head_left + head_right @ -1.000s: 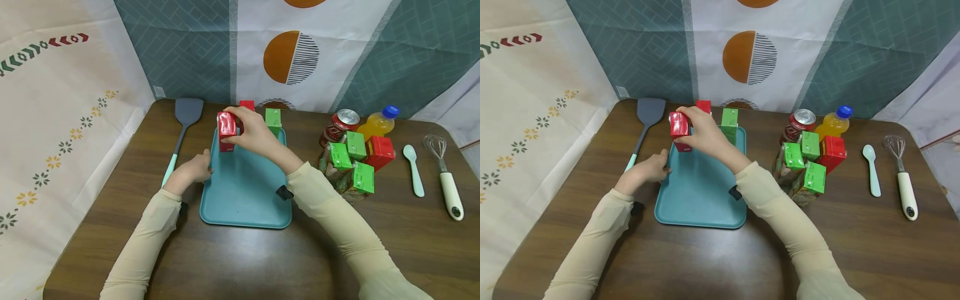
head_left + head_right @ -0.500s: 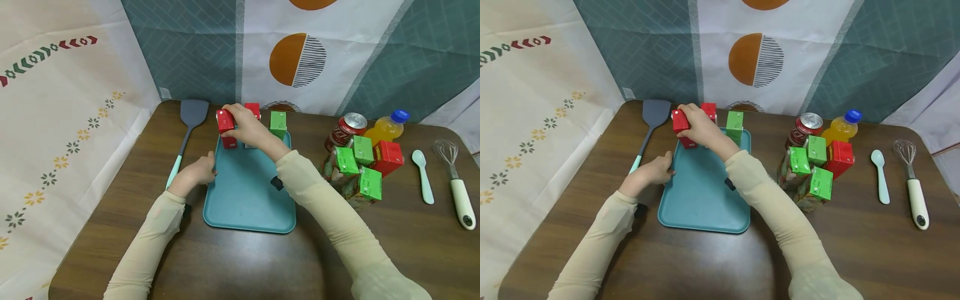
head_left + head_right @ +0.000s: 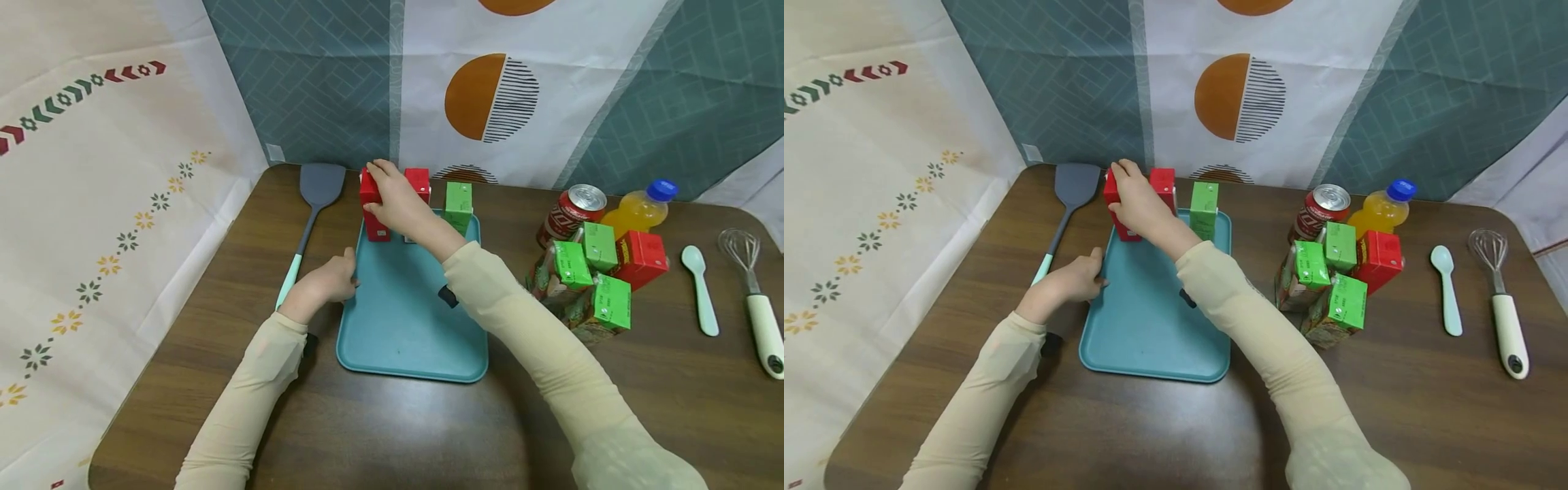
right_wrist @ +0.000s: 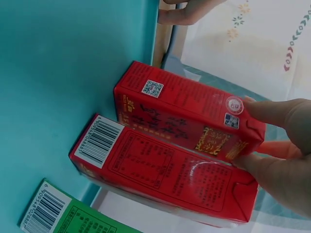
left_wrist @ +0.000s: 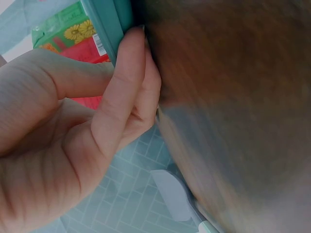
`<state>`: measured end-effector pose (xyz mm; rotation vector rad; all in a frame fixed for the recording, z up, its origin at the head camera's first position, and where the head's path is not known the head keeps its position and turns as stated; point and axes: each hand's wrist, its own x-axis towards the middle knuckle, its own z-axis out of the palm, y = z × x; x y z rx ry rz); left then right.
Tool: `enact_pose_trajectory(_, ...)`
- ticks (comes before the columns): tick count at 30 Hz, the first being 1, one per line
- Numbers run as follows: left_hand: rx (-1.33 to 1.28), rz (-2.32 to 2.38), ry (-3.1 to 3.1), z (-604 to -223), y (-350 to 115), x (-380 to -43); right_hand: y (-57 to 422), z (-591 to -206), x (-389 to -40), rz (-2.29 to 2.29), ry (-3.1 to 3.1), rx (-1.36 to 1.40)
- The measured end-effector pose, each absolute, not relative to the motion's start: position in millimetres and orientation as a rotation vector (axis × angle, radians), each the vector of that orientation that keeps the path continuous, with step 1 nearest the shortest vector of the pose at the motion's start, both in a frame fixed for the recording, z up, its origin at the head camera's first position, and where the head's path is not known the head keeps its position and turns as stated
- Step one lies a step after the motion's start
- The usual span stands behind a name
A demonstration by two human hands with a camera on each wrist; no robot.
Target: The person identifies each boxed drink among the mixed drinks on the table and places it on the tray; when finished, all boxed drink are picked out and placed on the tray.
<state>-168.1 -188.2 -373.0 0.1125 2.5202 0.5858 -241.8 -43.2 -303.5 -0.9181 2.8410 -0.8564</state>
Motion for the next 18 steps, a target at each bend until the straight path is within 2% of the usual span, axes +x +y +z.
enact_pose_trajectory(7,0.111,0.577,2.520,-370,-187,-168,-27,-292,-219,-1.022,2.838,-1.050)
enact_pose_trajectory(18,0.143,0.613,2.520,-369,-188,-166,43,-278,-158,-1.123,3.009,-0.860)
